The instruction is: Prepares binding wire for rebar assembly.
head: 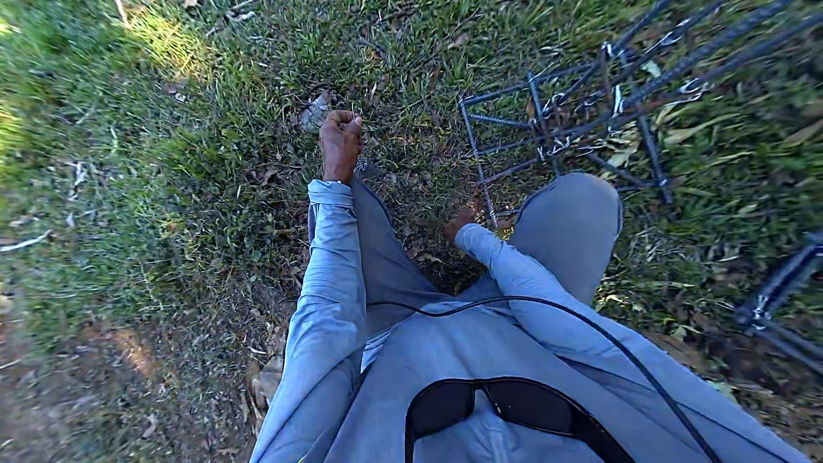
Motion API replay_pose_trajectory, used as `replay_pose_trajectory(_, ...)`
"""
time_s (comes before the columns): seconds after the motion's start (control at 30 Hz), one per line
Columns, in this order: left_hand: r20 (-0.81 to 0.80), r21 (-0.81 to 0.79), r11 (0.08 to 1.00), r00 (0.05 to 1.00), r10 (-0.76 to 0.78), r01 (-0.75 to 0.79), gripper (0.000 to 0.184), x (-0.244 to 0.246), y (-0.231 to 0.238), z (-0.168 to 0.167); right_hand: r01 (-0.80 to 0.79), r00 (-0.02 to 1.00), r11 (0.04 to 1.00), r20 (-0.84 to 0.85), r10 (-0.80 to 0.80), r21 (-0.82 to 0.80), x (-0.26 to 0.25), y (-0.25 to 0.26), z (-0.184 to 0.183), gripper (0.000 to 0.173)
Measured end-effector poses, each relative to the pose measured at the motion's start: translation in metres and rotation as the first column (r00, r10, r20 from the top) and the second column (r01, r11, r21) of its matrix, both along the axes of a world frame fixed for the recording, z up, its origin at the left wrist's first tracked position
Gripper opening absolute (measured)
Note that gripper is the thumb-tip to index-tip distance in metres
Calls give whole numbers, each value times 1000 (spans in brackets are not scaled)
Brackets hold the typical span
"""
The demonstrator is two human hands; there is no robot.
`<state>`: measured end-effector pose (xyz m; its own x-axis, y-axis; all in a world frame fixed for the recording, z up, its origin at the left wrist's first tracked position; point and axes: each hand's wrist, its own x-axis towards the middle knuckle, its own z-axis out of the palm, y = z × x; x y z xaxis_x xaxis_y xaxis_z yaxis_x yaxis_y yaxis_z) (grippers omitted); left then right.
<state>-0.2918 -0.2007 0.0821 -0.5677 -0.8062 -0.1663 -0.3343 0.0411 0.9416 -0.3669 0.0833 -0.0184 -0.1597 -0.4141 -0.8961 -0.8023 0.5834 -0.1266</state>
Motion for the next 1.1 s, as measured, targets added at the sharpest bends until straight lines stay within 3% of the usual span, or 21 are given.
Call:
replay_pose_trajectory(0.17, -12, 8, 1000, 1000, -13, 13, 25, -8, 3, 4, 277, 961, 956, 40, -274, -97, -9, 13, 2, 43)
replay_pose_trajectory(0.2, -14, -2, 1000, 1000, -21, 21, 25, -9, 3, 5, 377, 926, 910, 68, -371, -174, -11, 18, 1, 40)
replay_pose_trajectory(0.27, -24, -12, 999, 999, -34, 33, 24, -10, 4, 5, 655, 749, 678, 171, -640, -335, -14, 26, 9, 34)
replay_pose_trajectory(0.33, -36, -11, 999, 999, -37, 37, 22, -11, 5, 7, 741, 645, 535, 210, -735, -405, -18, 25, 22, 36)
replay_pose_trajectory(0.4, -44, -11, 999, 998, -41, 40, 21, -11, 7, 8, 757, 601, 468, 203, -773, -456, -22, 23, 24, 38)
replay_pose_trajectory(0.5, -42, -7, 999, 998, -44, 44, 22, -9, 9, 8, 723, 636, 532, 124, -762, -441, -22, 17, 7, 38)
replay_pose_trajectory(0.57, -37, -3, 1000, 999, -30, 30, 22, -7, 11, 7, 570, 813, 787, 21, -582, -235, -16, 9, -1, 36)
replay_pose_trajectory(0.63, -22, -5, 1000, 1000, -14, 14, 21, -6, 10, 7, 431, 902, 900, 1, -432, -68, -11, 1, -4, 38)
replay_pose_trajectory(0.77, -46, 10, 1000, 999, 22, -22, 18, -3, 6, 6, 431, 902, 900, -11, -433, -69, -14, 5, 12, 38)
replay_pose_trajectory(0.9, 34, -46, 999, 999, -10, 12, 25, 3, 16, 4, 618, 772, 728, 54, -634, -297, -22, 30, 21, 44)
replay_pose_trajectory(0.97, 106, -129, 992, 994, 31, -17, 28, 6, 19, 17, 670, 723, 655, 108, -682, -350, -26, 17, 30, 44)
replay_pose_trajectory(1.0, 128, -150, 988, 990, 57, -38, 28, 5, 19, 22, 656, 737, 669, 102, -668, -349, -27, 5, 38, 43)
replay_pose_trajectory(1.1, 184, -116, 993, 982, 35, -14, 31, 1, 2, 26, 424, 896, 877, -37, -443, -229, -18, -15, 33, 44)
